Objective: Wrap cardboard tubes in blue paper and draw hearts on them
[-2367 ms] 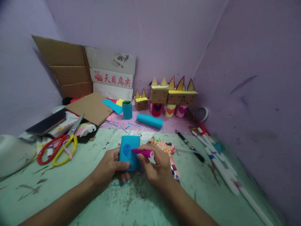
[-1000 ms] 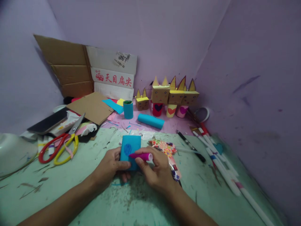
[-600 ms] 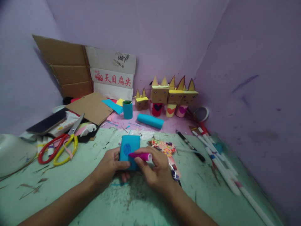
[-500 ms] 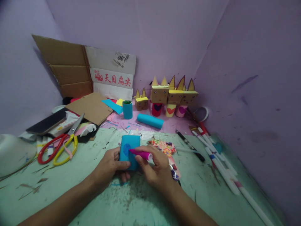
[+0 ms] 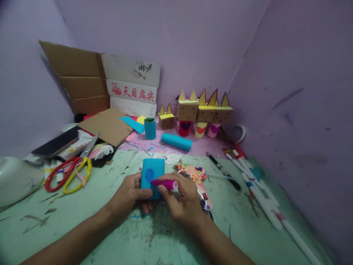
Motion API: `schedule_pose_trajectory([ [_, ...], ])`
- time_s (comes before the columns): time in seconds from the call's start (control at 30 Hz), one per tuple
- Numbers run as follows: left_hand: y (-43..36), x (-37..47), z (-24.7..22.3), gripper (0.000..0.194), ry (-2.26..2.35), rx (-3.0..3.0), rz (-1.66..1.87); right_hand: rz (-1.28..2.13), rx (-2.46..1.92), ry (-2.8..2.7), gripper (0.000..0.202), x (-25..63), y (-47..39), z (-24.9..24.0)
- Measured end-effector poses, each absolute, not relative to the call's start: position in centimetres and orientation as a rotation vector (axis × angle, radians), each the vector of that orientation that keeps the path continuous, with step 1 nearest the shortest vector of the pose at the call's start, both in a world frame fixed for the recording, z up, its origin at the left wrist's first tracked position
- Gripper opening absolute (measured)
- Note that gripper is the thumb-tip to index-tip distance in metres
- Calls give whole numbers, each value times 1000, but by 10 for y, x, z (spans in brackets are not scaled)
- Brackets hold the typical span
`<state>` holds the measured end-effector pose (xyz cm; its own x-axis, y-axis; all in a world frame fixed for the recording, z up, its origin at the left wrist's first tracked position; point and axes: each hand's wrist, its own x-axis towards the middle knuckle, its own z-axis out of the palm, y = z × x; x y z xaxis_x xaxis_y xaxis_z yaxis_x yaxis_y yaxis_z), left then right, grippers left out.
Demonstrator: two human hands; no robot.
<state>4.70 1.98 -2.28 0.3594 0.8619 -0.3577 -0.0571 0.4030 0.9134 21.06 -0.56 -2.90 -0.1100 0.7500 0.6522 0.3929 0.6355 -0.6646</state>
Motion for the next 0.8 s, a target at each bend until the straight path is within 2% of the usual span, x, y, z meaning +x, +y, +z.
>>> schedule_pose_trajectory([
  [0.6,19,46,-21,29,1035,987,706,393,-917,-1732,21,211,-5,-30],
  [0.8,19,47,-21,29,1038,964,744,434,-884,-1756,17,210,-5,-30],
])
